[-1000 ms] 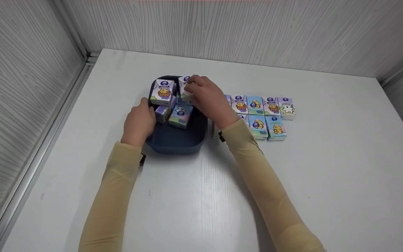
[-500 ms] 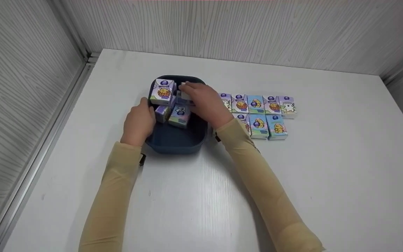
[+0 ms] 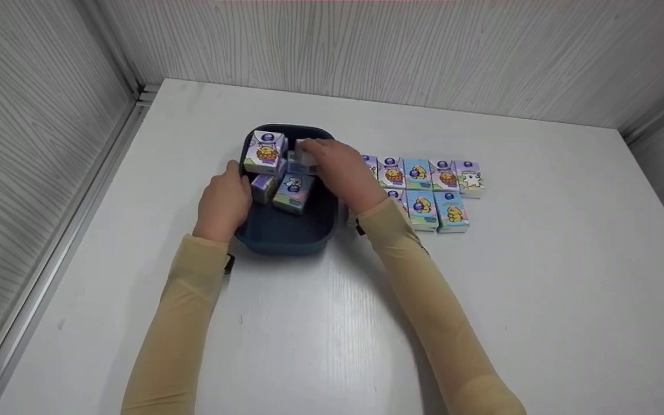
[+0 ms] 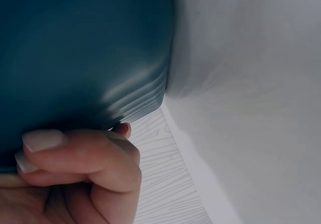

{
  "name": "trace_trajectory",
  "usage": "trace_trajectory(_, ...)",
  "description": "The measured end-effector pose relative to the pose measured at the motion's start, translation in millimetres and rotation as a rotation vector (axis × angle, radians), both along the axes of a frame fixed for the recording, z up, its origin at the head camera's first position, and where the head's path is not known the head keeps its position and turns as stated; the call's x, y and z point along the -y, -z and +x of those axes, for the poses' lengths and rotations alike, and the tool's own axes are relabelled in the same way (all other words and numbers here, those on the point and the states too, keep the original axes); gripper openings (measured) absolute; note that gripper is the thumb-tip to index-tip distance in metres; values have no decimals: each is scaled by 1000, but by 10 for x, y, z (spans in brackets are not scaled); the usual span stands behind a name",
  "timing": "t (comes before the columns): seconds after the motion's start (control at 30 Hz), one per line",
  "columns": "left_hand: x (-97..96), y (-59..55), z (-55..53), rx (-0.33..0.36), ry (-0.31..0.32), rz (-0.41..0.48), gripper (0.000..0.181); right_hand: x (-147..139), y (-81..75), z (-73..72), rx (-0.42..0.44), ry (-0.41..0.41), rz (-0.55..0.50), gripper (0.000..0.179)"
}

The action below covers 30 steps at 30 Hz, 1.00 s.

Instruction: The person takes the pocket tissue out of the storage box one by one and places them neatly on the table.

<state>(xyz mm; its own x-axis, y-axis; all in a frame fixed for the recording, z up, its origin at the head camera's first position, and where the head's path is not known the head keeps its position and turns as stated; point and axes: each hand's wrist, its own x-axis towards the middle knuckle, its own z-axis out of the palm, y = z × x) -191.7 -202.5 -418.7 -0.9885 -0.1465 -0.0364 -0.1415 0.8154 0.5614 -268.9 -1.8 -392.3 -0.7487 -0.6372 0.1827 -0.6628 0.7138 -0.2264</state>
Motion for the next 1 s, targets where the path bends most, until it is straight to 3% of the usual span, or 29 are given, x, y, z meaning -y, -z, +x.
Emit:
trace_trajectory(0.27, 16, -13, -26, 7, -10, 13, 33, -151, -115, 60, 15, -15, -10, 39)
trace_trajectory(0.6, -2, 14, -6, -12, -1, 32, 33, -567, -262, 237, -86, -118, -65, 44)
trace_trajectory(0.83, -5, 6, -1, 13, -3, 42, 33, -1054, -191, 357, -204, -134, -58, 45)
trace_trajectory(1.0, 4, 2, -20, -6, -7, 32, 31, -1432, -111, 358, -205, -79, -28, 48)
